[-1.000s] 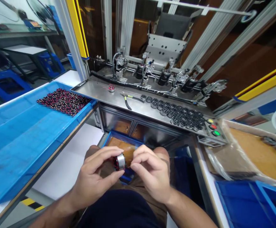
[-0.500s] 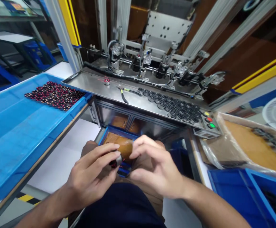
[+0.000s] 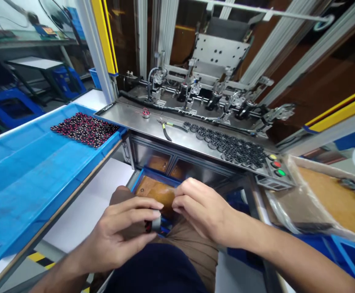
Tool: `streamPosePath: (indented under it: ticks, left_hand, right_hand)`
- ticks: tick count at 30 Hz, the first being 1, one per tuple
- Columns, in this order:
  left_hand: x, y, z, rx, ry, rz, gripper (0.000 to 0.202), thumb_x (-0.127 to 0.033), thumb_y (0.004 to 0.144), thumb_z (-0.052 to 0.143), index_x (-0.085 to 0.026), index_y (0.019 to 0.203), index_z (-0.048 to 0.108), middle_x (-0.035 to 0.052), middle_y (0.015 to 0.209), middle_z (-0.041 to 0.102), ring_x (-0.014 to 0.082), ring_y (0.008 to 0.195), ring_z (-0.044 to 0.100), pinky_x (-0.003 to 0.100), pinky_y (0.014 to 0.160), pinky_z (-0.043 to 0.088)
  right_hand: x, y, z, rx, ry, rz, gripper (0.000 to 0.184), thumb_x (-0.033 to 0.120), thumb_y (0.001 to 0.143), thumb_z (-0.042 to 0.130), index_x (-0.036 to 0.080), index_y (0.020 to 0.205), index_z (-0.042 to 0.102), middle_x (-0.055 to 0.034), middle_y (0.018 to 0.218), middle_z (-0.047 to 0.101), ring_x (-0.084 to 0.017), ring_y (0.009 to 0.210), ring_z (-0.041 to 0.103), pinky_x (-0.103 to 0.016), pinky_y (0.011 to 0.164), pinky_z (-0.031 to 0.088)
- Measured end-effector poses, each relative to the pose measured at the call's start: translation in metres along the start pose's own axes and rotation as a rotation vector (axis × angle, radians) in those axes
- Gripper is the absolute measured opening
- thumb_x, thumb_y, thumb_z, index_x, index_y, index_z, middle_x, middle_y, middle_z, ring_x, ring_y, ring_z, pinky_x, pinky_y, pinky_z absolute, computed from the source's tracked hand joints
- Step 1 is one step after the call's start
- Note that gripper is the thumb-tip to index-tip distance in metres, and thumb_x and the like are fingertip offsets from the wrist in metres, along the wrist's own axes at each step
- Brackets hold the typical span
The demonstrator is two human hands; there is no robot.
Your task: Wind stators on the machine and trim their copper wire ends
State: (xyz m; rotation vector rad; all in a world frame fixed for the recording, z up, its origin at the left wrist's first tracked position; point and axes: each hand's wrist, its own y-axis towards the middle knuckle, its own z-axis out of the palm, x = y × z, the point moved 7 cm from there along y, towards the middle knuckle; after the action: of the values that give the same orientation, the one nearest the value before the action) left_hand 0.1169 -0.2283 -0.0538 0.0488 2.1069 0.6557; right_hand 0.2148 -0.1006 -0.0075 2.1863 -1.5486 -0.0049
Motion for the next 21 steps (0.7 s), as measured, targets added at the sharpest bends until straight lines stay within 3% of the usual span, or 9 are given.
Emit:
streamPosePath:
  ticks: [3, 7, 11, 13, 17, 20, 21]
  left_hand:
    - [0.000, -0.001, -0.002, -0.073, 0.040, -0.004, 0.046, -0.005, 0.076, 0.071, -0.025, 0.116, 0.061, 0.0075, 0.118, 0.069, 0.0211, 0.110, 0.065, 0.034, 0.097, 0.054]
    - [-0.004, 0.000, 0.000, -0.152, 0.137, 0.021, 0.047, -0.004, 0.075, 0.070, -0.023, 0.118, 0.061, 0.0085, 0.120, 0.067, 0.0206, 0.111, 0.064, 0.034, 0.101, 0.050]
    - [-0.005, 0.001, -0.001, -0.146, 0.120, 0.014, 0.046, -0.003, 0.076, 0.068, -0.023, 0.117, 0.062, 0.0081, 0.119, 0.068, 0.0202, 0.109, 0.066, 0.031, 0.098, 0.052]
    - [-0.002, -0.002, -0.004, -0.138, 0.078, -0.030, 0.044, -0.005, 0.076, 0.069, -0.024, 0.115, 0.064, 0.0076, 0.117, 0.069, 0.0212, 0.108, 0.066, 0.033, 0.096, 0.053]
    - [0.012, -0.012, -0.014, -0.192, -0.091, -0.162, 0.039, -0.010, 0.075, 0.073, -0.026, 0.110, 0.067, 0.0079, 0.113, 0.072, 0.0235, 0.110, 0.066, 0.036, 0.098, 0.053]
    - [0.030, -0.019, -0.020, -0.358, -0.276, -0.276, 0.034, -0.013, 0.078, 0.073, -0.025, 0.109, 0.069, 0.0092, 0.114, 0.072, 0.0239, 0.112, 0.066, 0.033, 0.095, 0.055]
    - [0.037, -0.020, -0.020, -0.413, -0.335, -0.311, 0.034, -0.014, 0.078, 0.073, -0.024, 0.110, 0.069, 0.0097, 0.116, 0.071, 0.0239, 0.110, 0.067, 0.032, 0.093, 0.057]
  right_hand:
    - [-0.003, -0.006, -0.010, -0.089, 0.030, 0.071, 0.007, 0.016, 0.093, 0.052, 0.017, 0.098, 0.058, -0.0090, 0.087, 0.061, -0.019, 0.079, 0.053, -0.034, 0.068, 0.047]
    - [0.016, -0.001, -0.014, -0.225, 0.046, 0.041, 0.033, 0.041, 0.086, 0.067, 0.015, 0.104, 0.058, -0.0122, 0.090, 0.063, -0.023, 0.081, 0.057, -0.038, 0.070, 0.050]
    - [0.031, 0.011, 0.003, -0.210, -0.030, -0.051, 0.006, 0.019, 0.090, 0.057, 0.015, 0.093, 0.061, -0.0078, 0.081, 0.062, -0.019, 0.073, 0.054, -0.035, 0.065, 0.045]
    - [0.031, 0.011, 0.009, -0.192, -0.033, -0.079, 0.009, 0.013, 0.091, 0.052, 0.015, 0.092, 0.061, -0.0076, 0.081, 0.062, -0.019, 0.074, 0.053, -0.035, 0.065, 0.044]
    - [0.008, 0.009, 0.009, -0.103, 0.011, -0.042, 0.009, 0.011, 0.092, 0.052, 0.015, 0.093, 0.060, -0.0082, 0.085, 0.061, -0.018, 0.076, 0.052, -0.034, 0.068, 0.044]
    - [-0.036, 0.022, -0.004, -0.164, 0.012, 0.075, 0.005, 0.019, 0.091, 0.058, 0.017, 0.094, 0.059, -0.0079, 0.090, 0.061, -0.019, 0.084, 0.056, -0.034, 0.074, 0.048]
    - [-0.057, 0.030, -0.009, -0.213, -0.028, 0.153, 0.011, 0.026, 0.090, 0.062, 0.017, 0.097, 0.059, -0.0085, 0.093, 0.062, -0.020, 0.089, 0.057, -0.035, 0.079, 0.049]
